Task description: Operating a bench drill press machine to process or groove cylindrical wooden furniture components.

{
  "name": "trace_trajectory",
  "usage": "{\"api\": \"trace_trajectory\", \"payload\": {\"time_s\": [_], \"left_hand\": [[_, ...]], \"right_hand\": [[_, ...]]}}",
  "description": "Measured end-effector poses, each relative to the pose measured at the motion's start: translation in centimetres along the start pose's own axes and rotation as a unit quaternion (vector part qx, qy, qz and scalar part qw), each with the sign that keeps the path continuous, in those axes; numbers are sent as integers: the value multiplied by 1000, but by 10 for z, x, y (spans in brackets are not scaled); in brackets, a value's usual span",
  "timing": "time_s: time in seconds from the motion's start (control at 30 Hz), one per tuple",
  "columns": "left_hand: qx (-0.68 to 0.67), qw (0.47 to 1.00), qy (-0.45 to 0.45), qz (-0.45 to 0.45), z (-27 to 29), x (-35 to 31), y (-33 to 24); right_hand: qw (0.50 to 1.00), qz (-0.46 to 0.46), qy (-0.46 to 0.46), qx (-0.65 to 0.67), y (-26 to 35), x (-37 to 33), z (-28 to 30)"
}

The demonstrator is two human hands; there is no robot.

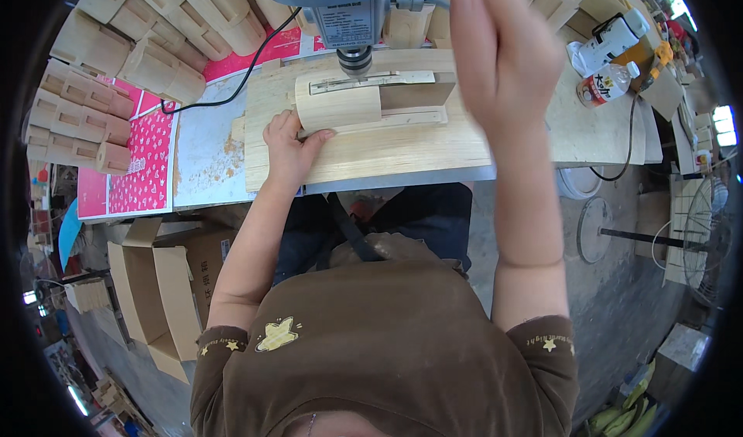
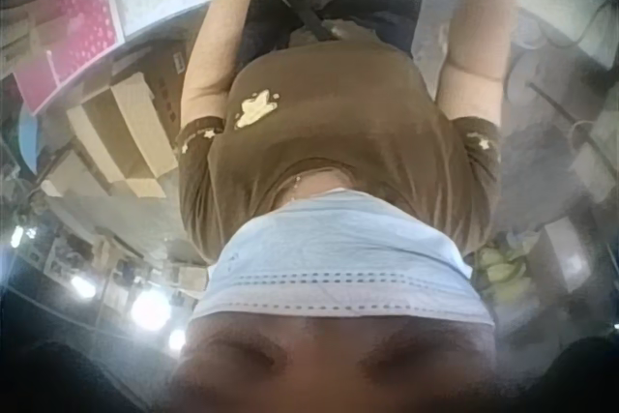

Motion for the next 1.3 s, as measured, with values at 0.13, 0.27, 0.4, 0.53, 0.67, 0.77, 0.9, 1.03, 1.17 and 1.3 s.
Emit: {"api": "trace_trajectory", "payload": {"time_s": [0.13,0.27,0.4,0.53,0.67,0.77,0.9,1.03,1.17,1.3], "left_hand": [[0,1000,8,-5,-17,2,-17],[-22,1000,7,18,-27,1,-27],[-26,1000,-13,-5,-25,1,-29],[-30,1000,-8,1,-24,3,-30],[-28,1000,-14,1,-25,1,-29],[-9,999,-34,-9,-30,-1,-25],[-70,994,-87,-9,-38,-1,-19],[-20,997,-75,5,-46,-6,-21],[-11,998,-66,19,-47,-9,-21],[-64,995,-53,52,-46,-6,-23]], "right_hand": [[996,-6,9,-87,-17,75,-44],[990,-109,44,-78,-31,94,-69],[997,-62,34,-22,-14,75,-38],[997,-35,60,15,14,25,-1],[995,-90,53,4,11,-42,4],[995,-80,27,53,-12,-88,-13],[996,-67,-4,56,-47,-124,-34],[992,-79,6,102,-61,-126,-27],[990,-129,-45,45,-71,-66,-5],[996,-79,21,17,-104,31,-21]]}}
Point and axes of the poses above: each hand's wrist, its own x-axis towards the middle knuckle, its own z-axis out of the back of the hand, y = z × x, the point moved 2 cm from there along x, towards the middle knuckle, and after that the axes turned 11 degrees about -y, right-handed, at the moved point
